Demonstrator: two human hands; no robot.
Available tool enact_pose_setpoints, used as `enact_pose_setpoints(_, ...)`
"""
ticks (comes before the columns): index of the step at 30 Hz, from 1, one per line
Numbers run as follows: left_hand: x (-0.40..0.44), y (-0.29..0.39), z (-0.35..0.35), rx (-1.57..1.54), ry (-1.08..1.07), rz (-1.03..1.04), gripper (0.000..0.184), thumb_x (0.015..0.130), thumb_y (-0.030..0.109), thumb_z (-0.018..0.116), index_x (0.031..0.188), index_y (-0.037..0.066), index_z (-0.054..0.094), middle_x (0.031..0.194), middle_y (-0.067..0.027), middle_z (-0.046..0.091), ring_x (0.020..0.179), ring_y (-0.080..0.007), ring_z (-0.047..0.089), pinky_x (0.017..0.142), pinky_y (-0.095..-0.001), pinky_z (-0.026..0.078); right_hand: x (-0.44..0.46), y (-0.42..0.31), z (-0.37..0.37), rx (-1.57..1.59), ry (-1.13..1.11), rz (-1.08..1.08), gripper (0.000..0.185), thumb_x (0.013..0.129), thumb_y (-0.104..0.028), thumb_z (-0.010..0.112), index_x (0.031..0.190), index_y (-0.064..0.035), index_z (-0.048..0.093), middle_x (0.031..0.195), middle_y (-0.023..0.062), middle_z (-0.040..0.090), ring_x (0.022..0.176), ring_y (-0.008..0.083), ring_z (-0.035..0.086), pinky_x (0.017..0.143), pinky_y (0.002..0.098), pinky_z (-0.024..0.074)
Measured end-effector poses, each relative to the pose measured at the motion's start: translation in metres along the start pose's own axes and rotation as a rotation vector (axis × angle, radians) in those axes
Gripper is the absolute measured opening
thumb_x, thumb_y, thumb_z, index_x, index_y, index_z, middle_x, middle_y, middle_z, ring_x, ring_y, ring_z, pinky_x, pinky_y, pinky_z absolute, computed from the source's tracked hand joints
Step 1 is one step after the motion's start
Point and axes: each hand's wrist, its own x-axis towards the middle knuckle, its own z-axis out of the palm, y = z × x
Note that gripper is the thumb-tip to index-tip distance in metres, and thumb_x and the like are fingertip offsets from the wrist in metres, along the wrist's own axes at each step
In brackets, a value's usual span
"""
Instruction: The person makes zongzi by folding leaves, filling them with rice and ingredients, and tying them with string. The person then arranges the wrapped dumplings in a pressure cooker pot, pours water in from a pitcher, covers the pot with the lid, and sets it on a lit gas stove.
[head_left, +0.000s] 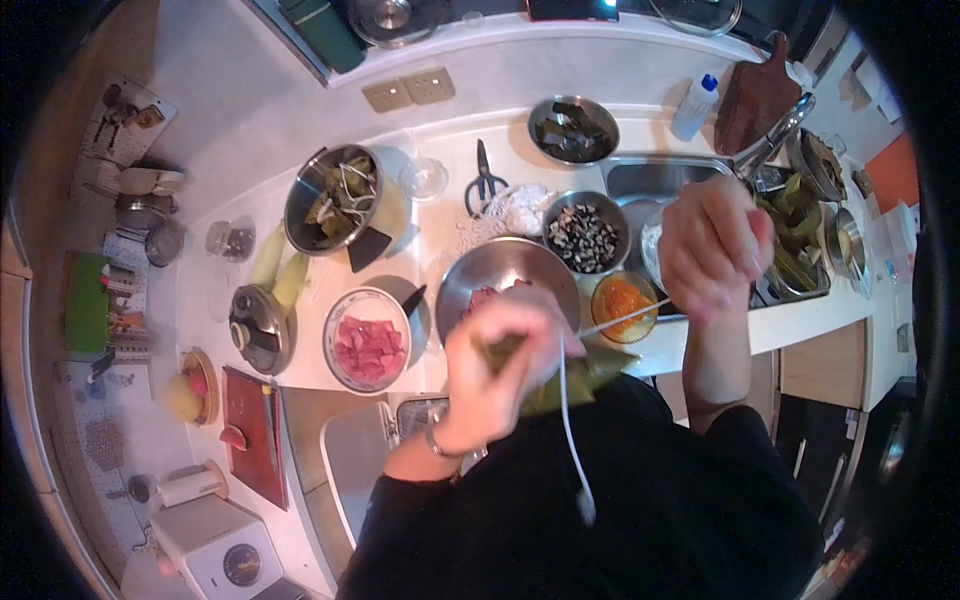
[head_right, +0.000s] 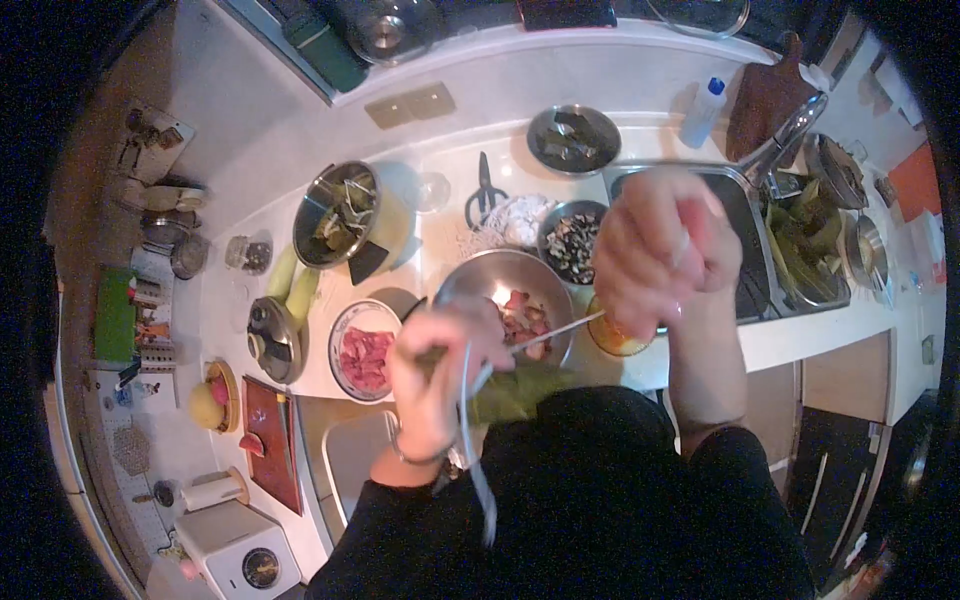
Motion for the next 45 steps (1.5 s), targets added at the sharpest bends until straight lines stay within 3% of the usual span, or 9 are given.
enact_pose_setpoints(6, 0.006, -0.04, -0.002, -0.024, -0.275, -0.523, 0.012, 0.09, 0.002, 0.058, 0.099, -0.003, 0.063, 0.084, -0.007, 0.066, 0.076, -0.0128, 0.063, 0.07, -0.0237, 0.049, 0.052, 0.014, 0.008, -1.146, 0.201, 0.531, 0.031, 0.094, -0.028, 0.054, 0.093, 0.0006, 0.067, 0.077, 0.0061, 0.066, 0.069, 0.0117, 0.061, 0.064, 0.0252, 0.051)
enact_pose_setpoints(11, 0.002, -0.043, -0.012, -0.185, -0.137, -0.589, 0.016, 0.09, 0.008, 0.059, 0.099, -0.004, 0.065, 0.087, -0.0085, 0.068, 0.081, -0.0129, 0.063, 0.075, -0.0253, 0.049, 0.033, 0.04, -0.056, -0.652, 0.531, 0.684, 0.031, 0.097, -0.026, 0.054, 0.111, -0.0002, 0.062, 0.102, 0.0096, 0.065, 0.087, 0.0169, 0.065, 0.08, 0.0292, 0.0544)
enact_pose_setpoints(15, -0.001, -0.046, -0.024, -0.195, -0.064, -0.556, 0.019, 0.09, 0.011, 0.061, 0.1, -0.005, 0.066, 0.09, -0.008, 0.068, 0.081, -0.0127, 0.062, 0.077, -0.0256, 0.048, 0.021, 0.044, -0.056, -1.079, 0.343, 0.831, 0.025, 0.094, -0.024, 0.059, 0.11, -0.0051, 0.064, 0.107, 0.0056, 0.063, 0.089, 0.0131, 0.063, 0.078, 0.0274, 0.0519)
enact_pose_setpoints(18, -0.002, -0.045, -0.024, -0.233, 0.047, -0.544, 0.02, 0.091, 0.013, 0.062, 0.1, -0.005, 0.066, 0.088, -0.008, 0.067, 0.082, -0.0123, 0.062, 0.078, -0.0242, 0.048, 0.025, 0.026, -0.039, -1.742, 0.379, 0.575, 0.024, 0.092, -0.026, 0.062, 0.101, -0.0049, 0.067, 0.098, 0.0038, 0.066, 0.083, 0.0114, 0.062, 0.069, 0.0263, 0.0496)
enact_pose_setpoints(22, 0.0, -0.053, -0.03, -0.146, 0.046, -0.547, 0.018, 0.091, 0.012, 0.062, 0.098, -0.004, 0.065, 0.092, -0.009, 0.067, 0.084, -0.0123, 0.062, 0.078, -0.0235, 0.048, 0.027, 0.025, 0.009, -1.732, 0.179, 0.833, 0.016, 0.083, -0.021, 0.07, 0.086, -0.0048, 0.069, 0.071, 0.0068, 0.062, 0.067, 0.0188, 0.062, 0.061, 0.0298, 0.0471)
enact_pose_setpoints(26, 0.001, -0.068, -0.031, -0.166, 0.039, -0.496, 0.016, 0.091, 0.01, 0.061, 0.099, -0.003, 0.064, 0.093, -0.0087, 0.067, 0.085, -0.0132, 0.063, 0.077, -0.0245, 0.05, 0.014, 0.033, 0.003, -1.927, 0.067, 0.611, 0.016, 0.078, -0.018, 0.072, 0.081, -0.0032, 0.067, 0.072, 0.0118, 0.062, 0.066, 0.0283, 0.062, 0.058, 0.0338, 0.047)
enact_pose_setpoints(35, 0.0, -0.069, -0.037, -0.389, 0.109, -0.504, 0.013, 0.093, 0.011, 0.059, 0.099, 0.0, 0.063, 0.092, -0.0079, 0.067, 0.087, -0.0123, 0.062, 0.079, -0.025, 0.049, -0.002, 0.05, -0.009, -1.342, 0.464, 0.545, 0.012, 0.086, -0.01, 0.065, 0.082, 0.001, 0.062, 0.071, 0.0039, 0.062, 0.062, 0.0086, 0.055, 0.056, 0.0261, 0.0427)
enact_pose_setpoints(42, -0.001, -0.063, -0.038, -0.389, 0.063, -0.517, 0.014, 0.092, 0.009, 0.059, 0.101, -0.001, 0.063, 0.094, -0.0059, 0.065, 0.086, -0.0106, 0.059, 0.079, -0.0238, 0.047, 0.001, 0.051, -0.012, -1.418, 0.435, 0.551, 0.016, 0.089, -0.012, 0.061, 0.08, 0.0014, 0.063, 0.072, 0.001, 0.063, 0.059, 0.0063, 0.052, 0.054, 0.0214, 0.0422)
enact_pose_setpoints(45, -0.002, -0.063, -0.035, -0.392, 0.035, -0.547, 0.015, 0.091, 0.009, 0.059, 0.102, -0.001, 0.062, 0.094, -0.0049, 0.064, 0.087, -0.0106, 0.059, 0.08, -0.024, 0.046, 0.001, 0.052, -0.01, -0.878, 0.588, 0.753, 0.018, 0.091, -0.017, 0.057, 0.082, -0.0021, 0.062, 0.071, -0.0004, 0.061, 0.057, 0.004, 0.049, 0.05, 0.0184, 0.0387)
